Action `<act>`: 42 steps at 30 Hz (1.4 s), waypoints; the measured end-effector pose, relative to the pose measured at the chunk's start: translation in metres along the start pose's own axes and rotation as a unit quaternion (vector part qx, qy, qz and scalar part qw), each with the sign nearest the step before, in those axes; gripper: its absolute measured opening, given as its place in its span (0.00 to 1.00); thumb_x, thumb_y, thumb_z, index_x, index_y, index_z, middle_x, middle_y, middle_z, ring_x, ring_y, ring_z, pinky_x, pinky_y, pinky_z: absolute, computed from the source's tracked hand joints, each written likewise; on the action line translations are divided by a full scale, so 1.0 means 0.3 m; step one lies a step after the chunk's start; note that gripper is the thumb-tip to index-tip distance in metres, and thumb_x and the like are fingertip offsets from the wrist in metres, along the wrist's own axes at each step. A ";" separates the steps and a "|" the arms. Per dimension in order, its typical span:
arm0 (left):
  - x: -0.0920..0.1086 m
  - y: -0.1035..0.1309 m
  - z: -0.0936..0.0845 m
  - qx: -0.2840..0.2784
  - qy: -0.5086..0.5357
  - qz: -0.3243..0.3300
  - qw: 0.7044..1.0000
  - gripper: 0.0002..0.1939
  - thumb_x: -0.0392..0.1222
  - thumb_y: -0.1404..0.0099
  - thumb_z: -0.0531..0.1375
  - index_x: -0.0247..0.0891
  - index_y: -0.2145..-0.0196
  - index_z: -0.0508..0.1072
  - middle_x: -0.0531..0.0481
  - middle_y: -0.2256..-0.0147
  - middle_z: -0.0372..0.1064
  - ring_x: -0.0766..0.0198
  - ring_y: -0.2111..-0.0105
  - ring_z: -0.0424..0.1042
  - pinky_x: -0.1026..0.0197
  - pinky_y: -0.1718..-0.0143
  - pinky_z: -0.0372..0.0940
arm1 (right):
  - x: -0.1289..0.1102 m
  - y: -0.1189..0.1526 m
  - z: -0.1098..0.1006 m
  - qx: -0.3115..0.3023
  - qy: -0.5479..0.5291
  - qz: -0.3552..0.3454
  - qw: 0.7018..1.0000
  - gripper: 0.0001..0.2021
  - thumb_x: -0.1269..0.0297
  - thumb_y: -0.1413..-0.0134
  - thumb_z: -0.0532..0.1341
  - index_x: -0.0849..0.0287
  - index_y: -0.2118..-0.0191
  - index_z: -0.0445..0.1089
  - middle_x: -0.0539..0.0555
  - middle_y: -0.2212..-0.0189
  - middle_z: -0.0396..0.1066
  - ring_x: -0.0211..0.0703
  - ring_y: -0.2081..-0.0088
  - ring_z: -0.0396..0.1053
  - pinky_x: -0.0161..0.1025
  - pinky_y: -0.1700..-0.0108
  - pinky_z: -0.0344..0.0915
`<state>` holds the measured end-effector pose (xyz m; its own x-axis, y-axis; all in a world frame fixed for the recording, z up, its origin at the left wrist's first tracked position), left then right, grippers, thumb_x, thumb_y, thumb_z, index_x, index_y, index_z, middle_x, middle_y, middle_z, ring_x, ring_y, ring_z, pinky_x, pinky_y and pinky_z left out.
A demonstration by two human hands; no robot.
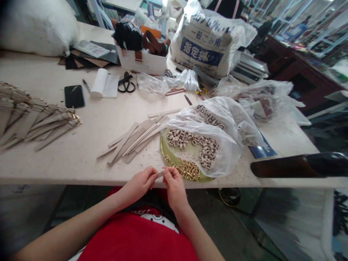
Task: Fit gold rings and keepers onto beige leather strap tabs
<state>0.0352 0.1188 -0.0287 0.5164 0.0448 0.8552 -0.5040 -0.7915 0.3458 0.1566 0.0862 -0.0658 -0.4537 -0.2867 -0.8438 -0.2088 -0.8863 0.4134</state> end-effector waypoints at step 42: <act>-0.007 -0.045 -0.061 0.050 0.110 -0.001 0.993 0.12 0.47 0.39 0.48 0.37 0.71 0.63 0.60 0.84 0.55 0.72 0.83 0.55 0.69 0.79 0.50 | -0.094 -0.085 0.078 -0.062 -0.007 0.075 0.995 0.13 0.66 0.65 0.67 0.59 0.68 0.69 0.47 0.74 0.69 0.30 0.75 0.65 0.28 0.73 0.64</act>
<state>0.0283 0.1404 -0.0281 0.3486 0.1691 0.9219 -0.4258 -0.8476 0.3165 0.1545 0.1254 -0.0445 -0.4834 -0.4147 -0.7710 -0.0297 -0.8724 0.4878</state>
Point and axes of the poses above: each hand's wrist, its own y-axis away from the middle knuckle, its own z-axis out of the palm, x = y × z, the point moved 6 cm from there along -y, towards the middle knuckle
